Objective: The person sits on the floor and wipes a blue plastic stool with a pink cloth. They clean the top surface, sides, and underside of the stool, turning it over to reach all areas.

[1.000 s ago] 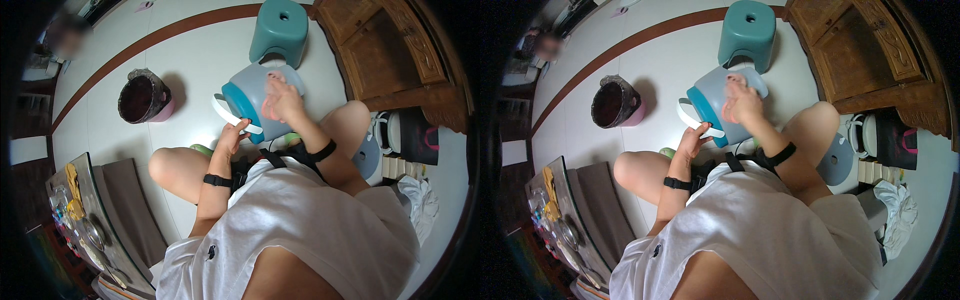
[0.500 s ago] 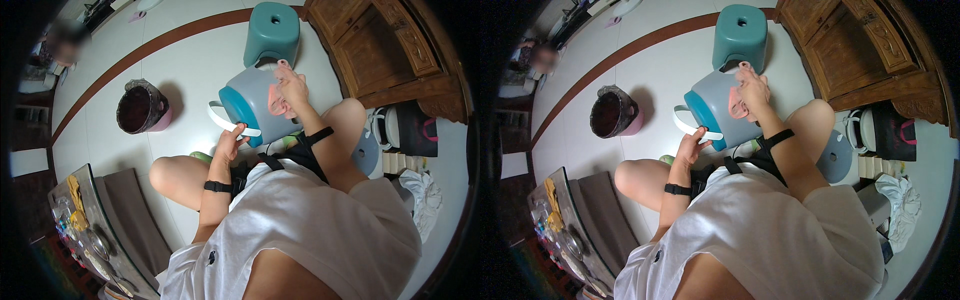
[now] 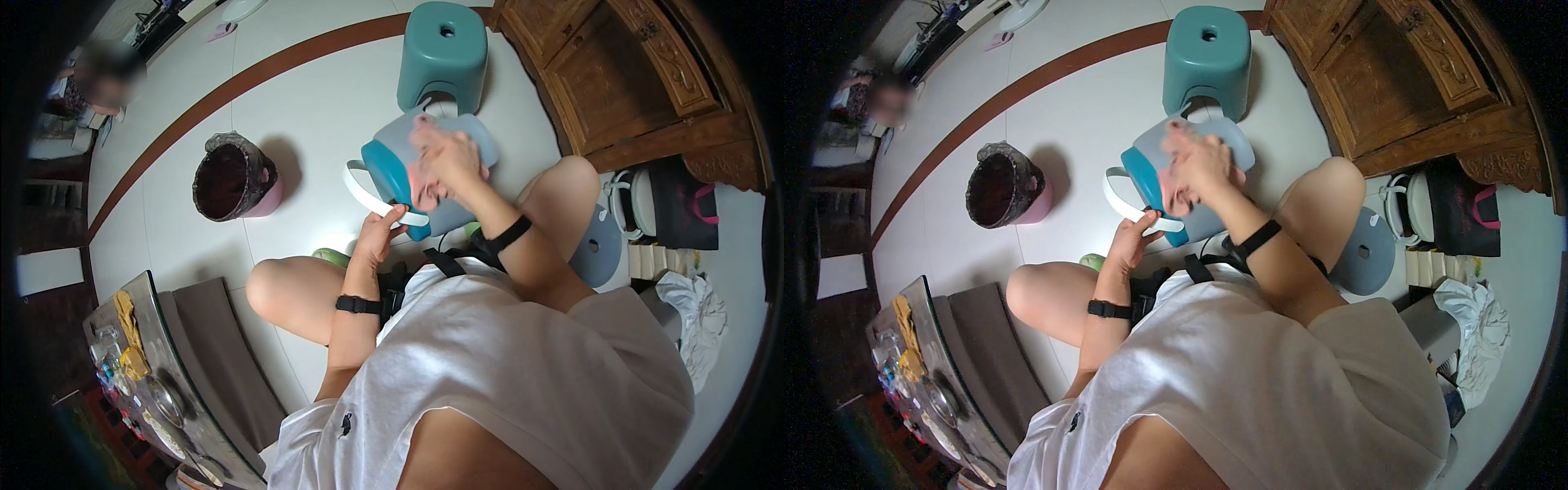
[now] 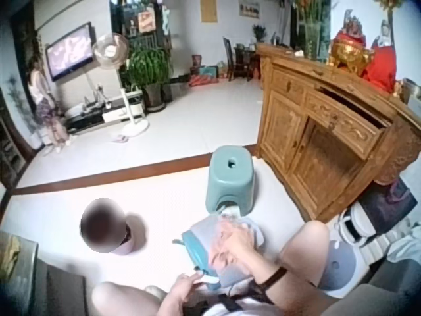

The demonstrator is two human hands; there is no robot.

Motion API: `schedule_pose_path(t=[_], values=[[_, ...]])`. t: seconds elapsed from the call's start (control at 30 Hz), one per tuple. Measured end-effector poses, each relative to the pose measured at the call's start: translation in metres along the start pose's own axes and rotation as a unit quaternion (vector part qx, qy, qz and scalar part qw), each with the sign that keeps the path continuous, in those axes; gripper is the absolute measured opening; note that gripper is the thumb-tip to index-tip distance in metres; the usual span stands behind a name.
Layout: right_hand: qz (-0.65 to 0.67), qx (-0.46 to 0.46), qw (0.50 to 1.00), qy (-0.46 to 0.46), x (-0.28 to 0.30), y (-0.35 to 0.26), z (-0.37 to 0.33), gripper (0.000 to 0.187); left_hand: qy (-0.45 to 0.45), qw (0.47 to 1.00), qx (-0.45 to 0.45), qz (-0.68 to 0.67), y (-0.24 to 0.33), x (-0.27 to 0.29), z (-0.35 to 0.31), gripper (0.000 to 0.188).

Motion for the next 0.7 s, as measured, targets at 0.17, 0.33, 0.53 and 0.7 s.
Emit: schedule_pose_path(t=[0.17, 0.33, 0.53, 0.7], values=[[-0.031, -0.072, 0.991, 0.108, 0.027, 0.064, 0.031, 0.044, 0.034, 0.999, 0.037, -0.010, -0.001, 0.002, 0.006, 0.044], [0.109, -0.116, 0.987, 0.000, 0.012, 0.070, 0.021, 0.044, 0.144, 0.982, -0.008, -0.124, 0.000, 0.026, 0.020, 0.046], [0.034, 0.126, 0.988, 0.080, -0.021, 0.034, -0.008, 0.037, 0.102, 0.993, -0.005, -0.051, -0.001, 0.012, 0.013, 0.038], [0.120, 0.298, 0.943, -0.089, -0.058, -0.031, -0.056, 0.034, 0.071, 0.997, -0.022, 0.025, 0.005, 0.001, 0.000, 0.039]])
Point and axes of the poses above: each hand's wrist, its own z-axis towards the middle knuckle, its own x-axis out of the back of the hand, y = z × x, the point moved 5 cm from there along z, towards the middle knuckle, and after that the axes turned 15 degrees about z, right-handed, at the moved point
